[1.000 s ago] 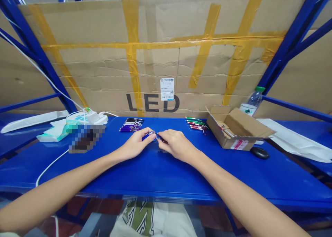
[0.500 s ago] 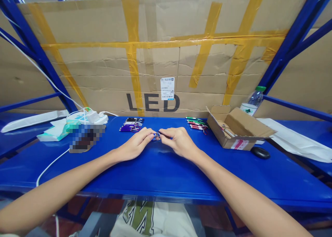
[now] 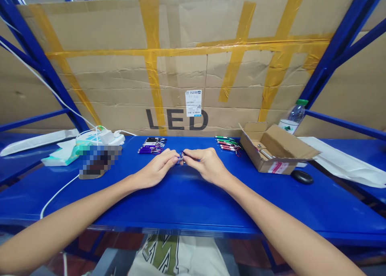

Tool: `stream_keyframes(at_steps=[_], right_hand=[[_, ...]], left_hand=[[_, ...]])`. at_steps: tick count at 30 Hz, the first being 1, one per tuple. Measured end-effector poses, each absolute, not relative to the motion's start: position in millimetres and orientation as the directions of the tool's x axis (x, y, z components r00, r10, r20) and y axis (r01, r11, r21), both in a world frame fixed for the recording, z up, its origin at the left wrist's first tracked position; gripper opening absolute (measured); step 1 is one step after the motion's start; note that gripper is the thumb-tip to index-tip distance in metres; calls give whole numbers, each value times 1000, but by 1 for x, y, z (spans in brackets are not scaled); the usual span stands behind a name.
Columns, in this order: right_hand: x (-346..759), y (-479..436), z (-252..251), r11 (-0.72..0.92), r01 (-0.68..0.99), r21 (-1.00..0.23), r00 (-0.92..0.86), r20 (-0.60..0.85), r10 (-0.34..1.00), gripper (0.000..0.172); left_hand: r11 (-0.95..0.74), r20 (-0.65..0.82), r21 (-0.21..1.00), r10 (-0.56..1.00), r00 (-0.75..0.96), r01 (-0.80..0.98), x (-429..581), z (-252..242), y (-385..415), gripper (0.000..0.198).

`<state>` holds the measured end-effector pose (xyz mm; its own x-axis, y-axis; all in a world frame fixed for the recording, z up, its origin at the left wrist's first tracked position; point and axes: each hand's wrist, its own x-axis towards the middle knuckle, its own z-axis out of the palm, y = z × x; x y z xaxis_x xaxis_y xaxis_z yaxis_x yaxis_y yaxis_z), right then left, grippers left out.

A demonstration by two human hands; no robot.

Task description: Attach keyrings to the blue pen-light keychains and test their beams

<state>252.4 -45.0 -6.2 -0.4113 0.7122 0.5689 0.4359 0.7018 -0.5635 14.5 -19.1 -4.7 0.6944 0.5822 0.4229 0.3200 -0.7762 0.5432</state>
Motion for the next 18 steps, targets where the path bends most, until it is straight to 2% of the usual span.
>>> stream_keyframes(at_steps=[5, 9, 12, 15, 18], right_hand=[[251, -45, -6, 721, 463, -515, -441, 572, 691, 31], [257, -44, 1, 666, 514, -541, -419, 519, 745, 29], [264, -41, 5, 606, 572, -553, -347, 505, 790, 41], [269, -35, 4, 545, 673, -500, -248, 542, 803, 51], [273, -28, -4, 494, 769, -405, -247, 525, 814, 33]], left_hand=[[-753, 479, 581, 623, 619, 309, 15, -9, -14, 38], [-773, 508, 518, 622, 596, 366, 12, -9, -11, 26], [-777, 479, 456, 625, 616, 434, 10, -8, -11, 22], [-792, 415, 461, 591, 692, 400, 9, -6, -15, 17], [-800, 340, 481, 548, 765, 359, 10, -4, -21, 17]])
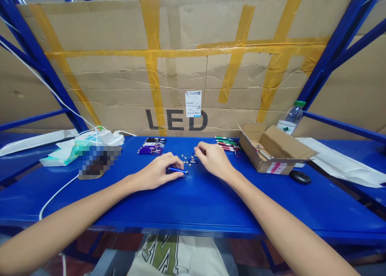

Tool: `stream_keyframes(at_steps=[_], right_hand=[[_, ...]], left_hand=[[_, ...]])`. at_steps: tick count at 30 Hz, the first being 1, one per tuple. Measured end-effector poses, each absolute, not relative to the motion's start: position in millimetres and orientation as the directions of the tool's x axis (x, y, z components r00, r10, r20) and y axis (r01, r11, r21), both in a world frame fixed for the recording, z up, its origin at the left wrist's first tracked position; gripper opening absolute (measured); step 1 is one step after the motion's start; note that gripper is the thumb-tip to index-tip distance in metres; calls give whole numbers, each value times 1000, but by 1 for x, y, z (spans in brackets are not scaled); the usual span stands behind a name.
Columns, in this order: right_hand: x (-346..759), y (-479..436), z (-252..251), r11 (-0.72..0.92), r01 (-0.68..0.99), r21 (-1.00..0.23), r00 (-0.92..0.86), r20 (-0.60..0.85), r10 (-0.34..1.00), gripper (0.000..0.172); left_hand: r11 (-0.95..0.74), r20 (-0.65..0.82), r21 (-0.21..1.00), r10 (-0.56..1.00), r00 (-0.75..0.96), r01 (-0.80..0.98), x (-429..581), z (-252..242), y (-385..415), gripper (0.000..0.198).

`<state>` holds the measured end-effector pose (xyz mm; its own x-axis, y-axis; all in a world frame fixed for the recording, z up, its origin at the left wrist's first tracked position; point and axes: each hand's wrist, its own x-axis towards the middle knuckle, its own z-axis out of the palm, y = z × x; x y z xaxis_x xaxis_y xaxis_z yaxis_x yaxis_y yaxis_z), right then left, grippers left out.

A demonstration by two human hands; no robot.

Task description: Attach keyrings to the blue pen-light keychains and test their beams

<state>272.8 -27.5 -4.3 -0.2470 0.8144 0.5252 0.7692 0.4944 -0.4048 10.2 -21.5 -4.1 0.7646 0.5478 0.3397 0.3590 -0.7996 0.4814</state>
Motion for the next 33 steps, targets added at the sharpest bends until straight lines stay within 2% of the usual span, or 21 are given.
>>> stream_keyframes(at_steps=[2, 6, 8, 10, 12, 16, 20, 25, 28, 30, 33], right_hand=[[274, -24, -11, 519, 790, -327, -331, 485, 809, 18], [275, -22, -19, 613, 754, -236, -501, 397, 769, 25], [273, -24, -19, 637, 732, -241, -543, 359, 759, 26], [272, -24, -19, 651, 718, -246, -566, 337, 752, 22], [271, -25, -19, 659, 710, -248, -580, 324, 747, 17], [270, -24, -21, 671, 698, -251, -591, 327, 737, 11], [271, -23, -22, 660, 700, -273, -570, 343, 747, 9], [271, -24, -21, 631, 730, -263, -560, 299, 773, 8], [270, -24, -20, 622, 725, -295, -559, 275, 782, 8], [269, -25, -20, 627, 709, -324, -565, 272, 779, 8], [268, -27, -18, 647, 679, -347, -576, 295, 763, 9]], left_hand=[[-808, 304, 479, 518, 800, 342, 11, -3, -25, 19], [-827, 296, 442, 499, 814, 347, 10, -1, -24, 24], [-839, 344, 344, 531, 774, 422, 8, -1, -19, 28], [-826, 384, 192, 561, 733, 531, 6, -2, -12, 30], [-796, 363, 76, 583, 727, 600, 3, -5, -5, 29], [-780, 259, -2, 604, 754, 626, -2, -12, 4, 28], [-801, 287, 83, 589, 756, 593, -3, -13, 4, 27], [-782, 378, 359, 621, 687, 509, 2, -11, 0, 18], [-744, 362, 492, 647, 672, 451, 6, -11, -2, 17], [-737, 338, 517, 644, 686, 436, 7, -12, -4, 17], [-756, 328, 484, 623, 710, 441, 7, -13, -4, 16]])
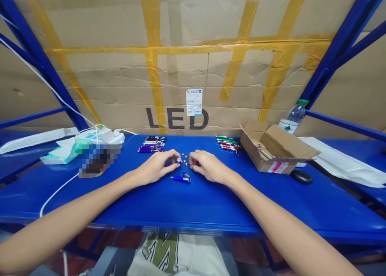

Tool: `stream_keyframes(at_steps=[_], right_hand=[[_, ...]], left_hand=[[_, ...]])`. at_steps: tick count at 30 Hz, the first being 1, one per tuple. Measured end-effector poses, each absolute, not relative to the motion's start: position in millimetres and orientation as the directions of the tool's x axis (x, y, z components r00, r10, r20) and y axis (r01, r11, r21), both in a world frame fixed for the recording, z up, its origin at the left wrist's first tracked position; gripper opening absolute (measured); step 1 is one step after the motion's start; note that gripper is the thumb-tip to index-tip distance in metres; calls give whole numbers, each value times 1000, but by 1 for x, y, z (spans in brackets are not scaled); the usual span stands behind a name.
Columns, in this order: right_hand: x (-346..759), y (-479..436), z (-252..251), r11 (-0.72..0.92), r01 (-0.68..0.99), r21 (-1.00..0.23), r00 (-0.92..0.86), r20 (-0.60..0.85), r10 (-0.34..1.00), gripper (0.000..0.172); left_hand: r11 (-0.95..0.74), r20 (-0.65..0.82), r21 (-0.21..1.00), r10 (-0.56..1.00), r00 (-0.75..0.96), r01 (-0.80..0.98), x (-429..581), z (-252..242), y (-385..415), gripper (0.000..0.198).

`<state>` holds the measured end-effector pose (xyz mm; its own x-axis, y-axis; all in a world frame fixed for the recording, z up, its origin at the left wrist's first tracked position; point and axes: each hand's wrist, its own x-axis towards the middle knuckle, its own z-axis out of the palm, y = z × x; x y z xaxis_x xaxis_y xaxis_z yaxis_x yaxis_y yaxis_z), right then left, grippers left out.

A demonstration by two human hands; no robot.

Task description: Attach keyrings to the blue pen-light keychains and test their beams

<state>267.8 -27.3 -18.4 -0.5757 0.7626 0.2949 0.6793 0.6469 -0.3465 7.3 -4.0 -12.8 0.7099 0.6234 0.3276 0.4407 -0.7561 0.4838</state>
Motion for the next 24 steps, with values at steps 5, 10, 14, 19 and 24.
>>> stream_keyframes(at_steps=[5, 10, 14, 19, 24], right_hand=[[261, -35, -11, 649, 581, -492, -506, 406, 761, 12], [253, -43, -5, 650, 515, -559, -448, 472, 760, 16], [252, -43, -5, 677, 489, -550, -464, 494, 736, 15], [254, -42, -5, 709, 456, -538, -498, 507, 704, 14], [254, -44, -3, 750, 433, -500, -536, 527, 660, 11]], left_hand=[[-788, 323, 392, 601, 731, 475, 6, -13, -5, 20], [-785, 316, 413, 599, 736, 462, 7, -11, -9, 19], [-770, 309, 446, 611, 729, 456, 8, -10, -10, 18], [-763, 314, 463, 618, 721, 452, 8, -12, -8, 18], [-789, 338, 417, 596, 728, 452, 6, -14, -5, 19]])
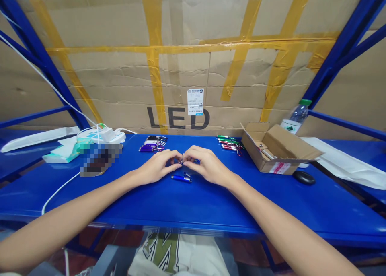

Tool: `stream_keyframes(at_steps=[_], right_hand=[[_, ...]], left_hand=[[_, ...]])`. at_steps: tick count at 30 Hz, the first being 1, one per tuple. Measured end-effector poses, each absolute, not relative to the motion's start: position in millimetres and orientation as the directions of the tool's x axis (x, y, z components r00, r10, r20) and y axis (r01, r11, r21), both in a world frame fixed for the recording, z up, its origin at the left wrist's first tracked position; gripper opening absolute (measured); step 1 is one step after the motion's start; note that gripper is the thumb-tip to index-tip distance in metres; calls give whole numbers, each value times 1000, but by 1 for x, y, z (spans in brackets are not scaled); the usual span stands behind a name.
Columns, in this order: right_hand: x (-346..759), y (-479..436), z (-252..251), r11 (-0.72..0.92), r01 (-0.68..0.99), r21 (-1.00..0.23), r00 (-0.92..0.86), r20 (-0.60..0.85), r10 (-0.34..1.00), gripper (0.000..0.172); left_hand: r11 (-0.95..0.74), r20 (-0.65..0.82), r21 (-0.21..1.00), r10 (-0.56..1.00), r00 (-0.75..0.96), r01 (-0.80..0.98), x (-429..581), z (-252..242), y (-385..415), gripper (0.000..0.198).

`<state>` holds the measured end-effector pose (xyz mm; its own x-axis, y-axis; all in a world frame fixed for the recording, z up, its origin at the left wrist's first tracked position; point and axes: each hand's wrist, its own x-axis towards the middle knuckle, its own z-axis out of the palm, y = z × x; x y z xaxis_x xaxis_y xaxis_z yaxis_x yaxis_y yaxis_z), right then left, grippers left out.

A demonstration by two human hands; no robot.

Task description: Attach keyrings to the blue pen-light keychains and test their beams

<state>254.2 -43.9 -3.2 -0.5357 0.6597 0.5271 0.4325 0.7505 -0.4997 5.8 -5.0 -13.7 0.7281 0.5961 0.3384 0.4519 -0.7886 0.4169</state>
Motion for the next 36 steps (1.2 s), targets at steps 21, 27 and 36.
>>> stream_keyframes(at_steps=[21, 27, 36], right_hand=[[264, -30, -18, 691, 680, -247, -627, 293, 722, 15], [265, -29, -22, 678, 668, -306, -612, 293, 735, 19], [262, -31, -17, 694, 628, -352, -584, 377, 719, 9]], left_hand=[[-765, 387, 380, 642, 662, 520, 6, -15, -1, 12], [-767, 363, 380, 638, 680, 517, 6, -16, -1, 15], [-781, 344, 374, 618, 707, 500, 6, -16, -2, 17]])
